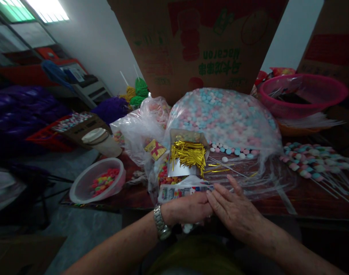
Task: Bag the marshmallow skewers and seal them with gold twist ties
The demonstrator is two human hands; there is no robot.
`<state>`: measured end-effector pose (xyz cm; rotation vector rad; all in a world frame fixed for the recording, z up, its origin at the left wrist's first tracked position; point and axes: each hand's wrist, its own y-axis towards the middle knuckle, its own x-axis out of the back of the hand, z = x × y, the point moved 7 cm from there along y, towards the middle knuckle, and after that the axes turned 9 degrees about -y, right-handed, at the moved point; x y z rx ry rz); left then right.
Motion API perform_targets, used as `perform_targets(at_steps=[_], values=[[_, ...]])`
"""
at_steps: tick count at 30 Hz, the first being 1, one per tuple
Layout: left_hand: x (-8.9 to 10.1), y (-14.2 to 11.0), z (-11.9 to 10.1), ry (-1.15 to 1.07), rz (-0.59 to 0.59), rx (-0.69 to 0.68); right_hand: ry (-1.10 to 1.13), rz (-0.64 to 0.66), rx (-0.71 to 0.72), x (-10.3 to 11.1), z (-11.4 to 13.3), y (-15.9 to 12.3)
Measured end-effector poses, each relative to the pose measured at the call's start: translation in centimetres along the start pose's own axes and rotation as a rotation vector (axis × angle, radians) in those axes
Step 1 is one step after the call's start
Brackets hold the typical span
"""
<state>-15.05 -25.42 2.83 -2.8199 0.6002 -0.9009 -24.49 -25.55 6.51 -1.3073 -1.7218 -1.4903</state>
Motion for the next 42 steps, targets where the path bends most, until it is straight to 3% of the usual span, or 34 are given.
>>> perform_targets(at_steps=[3, 5, 8, 10, 11, 13, 14, 15, 17, 19, 21, 24, 27, 30, 34, 38, 42], values=[[-0.8, -0.6, -0.8, 0.191, 0.148, -0.042, 0.163, 0.232, -0.02, -2.8, 0.8, -0.9], [-1.1, -1.3, -2.1, 0.471, 0.152, -0.174, 0.587, 0.466, -0.197, -5.1, 1.5, -2.3], [-1.1, -3.0, -4.5, 0.777, 0.013, -0.464, 1.356, 0.737, -0.427, -7.3, 4.1, -4.4], [-0.6, -4.1, -5.3, 0.846, -0.147, -0.582, 1.79, 0.8, -0.454, -7.4, 5.1, -4.4], [0.0, -4.4, -5.4, 0.829, -0.242, -0.597, 1.907, 0.787, -0.461, -7.4, 4.5, -3.9], [1.8, -4.8, -4.8, 0.625, -0.436, -0.541, 1.788, 0.624, -0.596, -8.6, 0.7, -2.7], [3.0, -4.8, -4.0, 0.435, -0.531, -0.459, 1.541, 0.513, -0.663, -9.4, -2.2, -1.9], [4.2, -4.7, -2.8, 0.202, -0.617, -0.341, 1.168, 0.318, -0.776, -9.7, -6.0, -1.1], [5.4, -4.5, 0.4, -0.309, -0.764, -0.07, 0.882, 0.165, -0.84, -10.9, -10.0, 0.5], [5.3, -4.5, 2.9, -0.725, -0.866, 0.138, 0.796, 0.105, -0.841, -12.8, -11.8, 1.9], [5.0, -4.4, 4.1, -0.967, -0.92, 0.241, 0.779, 0.058, -0.835, -14.3, -12.4, 2.6], [4.9, -4.2, 4.9, -1.101, -0.926, 0.284, 0.821, -0.032, -0.88, -14.7, -13.1, 1.7], [4.7, -3.5, 5.1, -1.182, -0.89, 0.27, 0.928, -0.145, -0.998, -13.2, -14.5, -0.4], [4.2, -1.9, 4.6, -1.222, -0.819, 0.214, 1.093, -0.199, -1.075, -10.7, -14.4, -1.4], [3.1, 0.3, 3.7, -1.281, -0.754, 0.209, 1.336, -0.101, -1.053, -8.1, -10.3, 0.2], [2.4, 1.4, 2.9, -1.353, -0.699, 0.19, 1.501, -0.106, -1.038, -7.7, -6.2, 1.3], [2.5, 1.1, 3.5, -1.415, -0.742, 0.157, 1.429, -0.135, -1.109, -8.4, -5.4, -0.3]])
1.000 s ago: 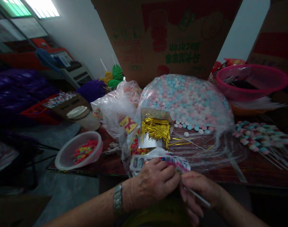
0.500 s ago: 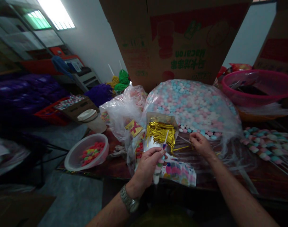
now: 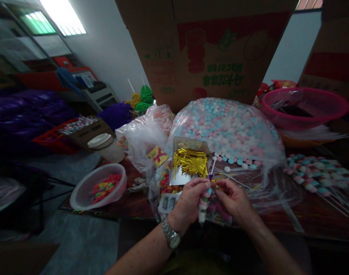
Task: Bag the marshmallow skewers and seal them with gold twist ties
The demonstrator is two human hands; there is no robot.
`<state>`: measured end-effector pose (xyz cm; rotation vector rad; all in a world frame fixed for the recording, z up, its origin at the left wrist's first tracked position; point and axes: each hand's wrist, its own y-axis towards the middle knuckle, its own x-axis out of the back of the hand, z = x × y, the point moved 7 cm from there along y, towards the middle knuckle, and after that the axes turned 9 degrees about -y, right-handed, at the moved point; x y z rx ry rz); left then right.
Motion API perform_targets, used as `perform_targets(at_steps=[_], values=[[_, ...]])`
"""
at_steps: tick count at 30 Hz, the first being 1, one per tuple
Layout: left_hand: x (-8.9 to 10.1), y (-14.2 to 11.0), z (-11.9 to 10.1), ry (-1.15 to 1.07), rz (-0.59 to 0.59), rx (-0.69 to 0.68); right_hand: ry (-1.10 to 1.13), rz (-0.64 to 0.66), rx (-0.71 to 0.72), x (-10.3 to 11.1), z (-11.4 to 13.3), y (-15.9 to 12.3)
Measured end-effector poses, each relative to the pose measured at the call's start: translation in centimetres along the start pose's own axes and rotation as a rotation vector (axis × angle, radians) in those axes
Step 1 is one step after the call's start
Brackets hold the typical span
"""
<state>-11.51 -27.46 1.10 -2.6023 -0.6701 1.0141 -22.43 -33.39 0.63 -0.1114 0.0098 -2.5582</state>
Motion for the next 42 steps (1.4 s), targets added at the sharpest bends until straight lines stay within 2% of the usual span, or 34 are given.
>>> perform_targets(at_steps=[2, 4, 5, 7, 9, 12, 15, 18, 22, 24, 27, 29, 31, 32, 36, 38, 42], values=[[0.3, 0.0, 0.0, 0.041, -0.003, 0.002, 0.016, -0.103, -0.009, 1.5, -0.1, -0.6], [0.5, 0.0, 0.1, 0.121, -0.021, 0.001, 0.033, -0.225, 0.059, 3.1, 1.1, -1.5], [0.4, -0.1, 0.1, 0.17, -0.025, -0.016, 0.017, -0.231, 0.116, 3.3, 2.1, -1.9], [-0.3, -0.3, -0.2, 0.255, 0.014, -0.08, -0.069, -0.104, 0.215, 2.2, 3.8, -2.4], [-1.4, -0.7, -0.4, 0.312, 0.109, -0.142, -0.158, 0.013, 0.251, 0.6, 4.4, -2.6], [-2.1, -1.2, -0.5, 0.358, 0.187, -0.173, -0.218, -0.042, 0.254, 0.1, 3.9, -2.4], [-0.8, -1.2, -0.5, 0.267, 0.101, -0.144, -0.199, -0.114, 0.268, 0.5, 3.1, -2.4], [0.4, -1.1, 0.3, 0.092, 0.026, -0.017, -0.121, -0.169, 0.23, 1.1, 2.4, -2.5], [-0.6, -1.5, 0.8, 0.098, 0.109, 0.038, -0.028, -0.056, 0.123, 0.1, 0.8, -2.1], [-0.9, -1.6, 0.6, 0.105, 0.093, 0.017, -0.05, -0.055, 0.089, 0.2, 0.2, -2.1], [-0.5, -1.5, 0.4, 0.071, 0.027, -0.007, -0.227, -0.024, 0.073, 1.0, 0.1, -2.5], [-0.1, -1.3, 0.4, 0.087, -0.011, -0.007, -0.318, -0.078, 0.083, 2.5, 0.8, -3.0], [0.2, -1.2, 0.4, 0.171, -0.039, -0.019, -0.329, -0.211, 0.105, 4.2, 2.1, -3.6], [0.2, -1.1, 0.4, 0.229, -0.037, -0.036, -0.326, -0.236, 0.123, 4.5, 2.7, -3.8], [-0.8, -1.3, 0.3, 0.398, 0.054, -0.135, -0.349, -0.069, 0.166, 1.8, 3.4, -3.2], [-1.2, -1.5, 0.2, 0.446, 0.094, -0.17, -0.337, -0.056, 0.141, 0.9, 2.6, -2.6], [-1.6, -2.1, 0.1, 0.527, 0.201, -0.179, -0.288, -0.05, 0.091, 0.7, 0.6, -1.9]])
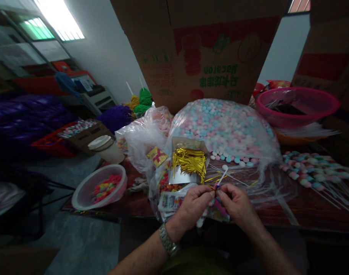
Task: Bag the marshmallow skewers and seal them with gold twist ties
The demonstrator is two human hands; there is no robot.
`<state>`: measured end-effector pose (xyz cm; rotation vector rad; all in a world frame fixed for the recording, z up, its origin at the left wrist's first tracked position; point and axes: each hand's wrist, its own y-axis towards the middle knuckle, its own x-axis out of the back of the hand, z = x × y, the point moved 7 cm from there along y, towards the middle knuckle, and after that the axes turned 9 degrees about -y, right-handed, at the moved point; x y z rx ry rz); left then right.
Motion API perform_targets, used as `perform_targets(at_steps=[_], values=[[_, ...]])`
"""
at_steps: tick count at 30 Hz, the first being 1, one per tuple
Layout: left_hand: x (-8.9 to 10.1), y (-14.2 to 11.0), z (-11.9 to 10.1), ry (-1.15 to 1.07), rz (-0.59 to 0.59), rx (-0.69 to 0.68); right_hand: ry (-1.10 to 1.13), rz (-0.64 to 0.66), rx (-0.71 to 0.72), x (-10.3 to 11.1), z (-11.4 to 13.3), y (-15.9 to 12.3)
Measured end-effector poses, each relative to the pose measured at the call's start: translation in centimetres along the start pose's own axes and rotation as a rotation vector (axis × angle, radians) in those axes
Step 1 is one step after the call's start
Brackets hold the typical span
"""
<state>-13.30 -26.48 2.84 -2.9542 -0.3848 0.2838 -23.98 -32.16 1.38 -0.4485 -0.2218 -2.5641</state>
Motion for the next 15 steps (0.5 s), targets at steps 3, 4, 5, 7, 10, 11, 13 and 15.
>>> perform_targets(at_steps=[3, 4, 5, 7, 10, 11, 13, 15], values=[[-0.2, -0.3, -0.5, 0.064, 0.074, -0.036, -0.006, 0.042, 0.005, 0.1, -0.4, -0.1], [-0.3, -0.3, -0.7, 0.093, 0.094, -0.053, -0.02, 0.043, 0.012, 0.2, -0.3, -0.1], [-0.4, -0.3, -0.9, 0.126, 0.112, -0.069, -0.041, 0.037, 0.02, 0.4, -0.1, -0.2], [-0.6, -0.3, -1.1, 0.186, 0.143, -0.098, -0.115, 0.019, 0.052, 0.7, 0.4, -0.4], [-0.8, -0.3, -1.2, 0.226, 0.174, -0.124, -0.31, 0.016, 0.216, 0.8, 2.0, -0.8], [-0.9, -0.3, -1.2, 0.228, 0.185, -0.137, -0.381, 0.015, 0.289, 0.8, 2.5, -1.1], [-1.1, -0.4, -1.3, 0.215, 0.21, -0.154, -0.511, -0.012, 0.425, 0.8, 3.5, -1.7], [-1.1, -0.4, -0.9, 0.162, 0.222, -0.117, -0.615, -0.069, 0.535, 0.8, 4.1, -2.3]])
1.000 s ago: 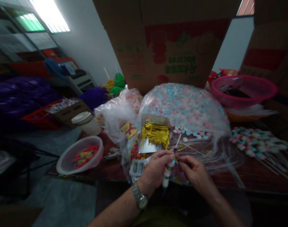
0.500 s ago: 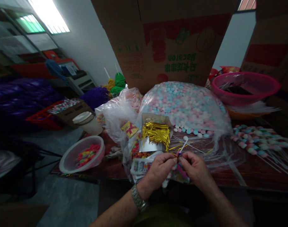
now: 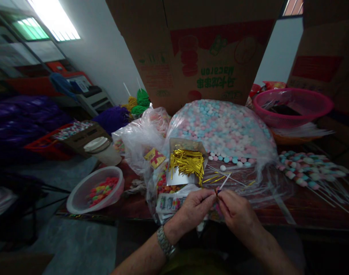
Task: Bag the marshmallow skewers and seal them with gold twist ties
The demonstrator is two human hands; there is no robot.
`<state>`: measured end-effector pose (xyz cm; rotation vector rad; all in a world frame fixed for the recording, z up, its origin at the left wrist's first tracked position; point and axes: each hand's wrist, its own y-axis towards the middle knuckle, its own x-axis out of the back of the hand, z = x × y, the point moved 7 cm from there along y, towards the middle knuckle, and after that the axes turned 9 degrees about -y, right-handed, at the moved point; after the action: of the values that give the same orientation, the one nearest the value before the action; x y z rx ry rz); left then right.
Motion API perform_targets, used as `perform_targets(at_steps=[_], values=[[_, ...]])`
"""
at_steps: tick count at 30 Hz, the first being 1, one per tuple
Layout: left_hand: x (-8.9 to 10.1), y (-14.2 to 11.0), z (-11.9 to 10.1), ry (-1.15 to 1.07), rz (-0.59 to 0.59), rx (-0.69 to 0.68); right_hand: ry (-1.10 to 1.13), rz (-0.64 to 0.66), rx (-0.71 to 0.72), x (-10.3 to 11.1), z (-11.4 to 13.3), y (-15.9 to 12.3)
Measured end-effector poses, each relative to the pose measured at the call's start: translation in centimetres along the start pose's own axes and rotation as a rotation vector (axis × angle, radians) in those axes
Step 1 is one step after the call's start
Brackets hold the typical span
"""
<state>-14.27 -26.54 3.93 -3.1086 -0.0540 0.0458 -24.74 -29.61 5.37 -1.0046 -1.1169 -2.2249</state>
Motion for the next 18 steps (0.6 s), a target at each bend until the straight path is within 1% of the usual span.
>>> perform_targets(at_steps=[4, 6, 9, 14, 16, 18], values=[[-0.1, -0.1, 2.1, -0.203, -0.033, 0.201, -0.127, -0.103, 0.145, 0.5, 1.0, -0.4], [-0.2, -0.3, 2.7, -0.271, -0.043, 0.255, -0.158, -0.113, 0.179, 0.5, 1.2, -0.5], [-0.5, -0.4, 3.0, -0.356, -0.041, 0.291, -0.17, -0.133, 0.223, 0.6, 1.5, -0.6], [-0.7, -0.6, 3.2, -0.5, -0.072, 0.336, -0.049, -0.286, 0.213, 1.5, 1.5, -1.2], [-0.6, -0.5, 3.5, -0.508, -0.075, 0.334, -0.015, -0.297, 0.196, 1.4, 1.2, -1.2], [-0.6, -0.5, 3.9, -0.487, -0.078, 0.338, 0.03, -0.269, 0.177, 1.0, 1.0, -1.1]])
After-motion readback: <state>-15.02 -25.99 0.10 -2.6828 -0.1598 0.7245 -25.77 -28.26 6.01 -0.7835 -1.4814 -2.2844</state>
